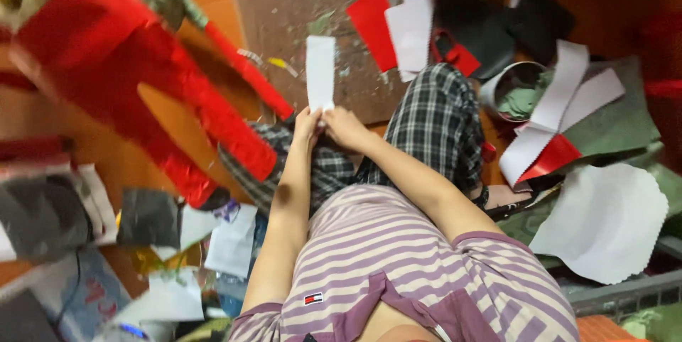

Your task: Making a paper decoration by cutting and gluing colored paper strips onto a bamboo frame.

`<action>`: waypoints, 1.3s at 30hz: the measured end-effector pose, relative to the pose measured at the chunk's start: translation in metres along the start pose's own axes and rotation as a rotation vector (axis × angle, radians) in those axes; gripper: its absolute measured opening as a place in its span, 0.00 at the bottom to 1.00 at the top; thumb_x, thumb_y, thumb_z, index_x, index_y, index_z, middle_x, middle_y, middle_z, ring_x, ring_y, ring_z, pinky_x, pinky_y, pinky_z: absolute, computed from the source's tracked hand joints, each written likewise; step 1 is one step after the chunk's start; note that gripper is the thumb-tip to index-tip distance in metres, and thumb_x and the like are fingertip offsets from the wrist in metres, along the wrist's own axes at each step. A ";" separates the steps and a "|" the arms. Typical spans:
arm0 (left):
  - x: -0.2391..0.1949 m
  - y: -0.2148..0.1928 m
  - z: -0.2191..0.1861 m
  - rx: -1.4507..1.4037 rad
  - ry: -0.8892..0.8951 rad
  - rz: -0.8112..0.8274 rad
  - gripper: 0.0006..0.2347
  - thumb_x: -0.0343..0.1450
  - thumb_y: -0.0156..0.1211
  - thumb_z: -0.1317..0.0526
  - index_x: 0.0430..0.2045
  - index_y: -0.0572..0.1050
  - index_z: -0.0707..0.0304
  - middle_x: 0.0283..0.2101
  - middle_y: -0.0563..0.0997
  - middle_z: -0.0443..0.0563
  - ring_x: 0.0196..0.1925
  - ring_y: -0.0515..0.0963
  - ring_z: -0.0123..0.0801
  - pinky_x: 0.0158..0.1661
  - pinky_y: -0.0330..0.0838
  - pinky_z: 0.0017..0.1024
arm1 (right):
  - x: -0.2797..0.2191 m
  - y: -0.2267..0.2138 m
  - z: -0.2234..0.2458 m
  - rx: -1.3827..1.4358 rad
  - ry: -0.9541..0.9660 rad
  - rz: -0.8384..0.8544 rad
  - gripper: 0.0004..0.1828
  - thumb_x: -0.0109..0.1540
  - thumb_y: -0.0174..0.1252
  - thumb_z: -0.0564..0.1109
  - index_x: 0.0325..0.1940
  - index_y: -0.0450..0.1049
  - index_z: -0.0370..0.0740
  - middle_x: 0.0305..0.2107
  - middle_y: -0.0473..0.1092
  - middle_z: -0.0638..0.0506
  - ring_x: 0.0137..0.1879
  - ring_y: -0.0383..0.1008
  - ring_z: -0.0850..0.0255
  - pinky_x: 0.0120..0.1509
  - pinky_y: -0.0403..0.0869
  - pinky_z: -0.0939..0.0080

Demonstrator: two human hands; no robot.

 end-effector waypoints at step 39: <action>-0.023 0.018 0.009 -0.440 0.010 0.178 0.18 0.70 0.48 0.71 0.55 0.69 0.67 0.50 0.79 0.60 0.51 0.82 0.49 0.50 0.81 0.50 | 0.002 -0.118 -0.077 0.091 0.254 -0.135 0.16 0.67 0.56 0.42 0.58 0.77 0.33 0.41 0.77 0.42 0.48 0.79 0.48 0.49 0.75 0.47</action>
Point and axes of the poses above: each hand's wrist, its own x-axis towards the middle knuckle, its own y-axis out of the palm, z = x × y, the point moved 7 cm from there along x, towards the middle knuckle
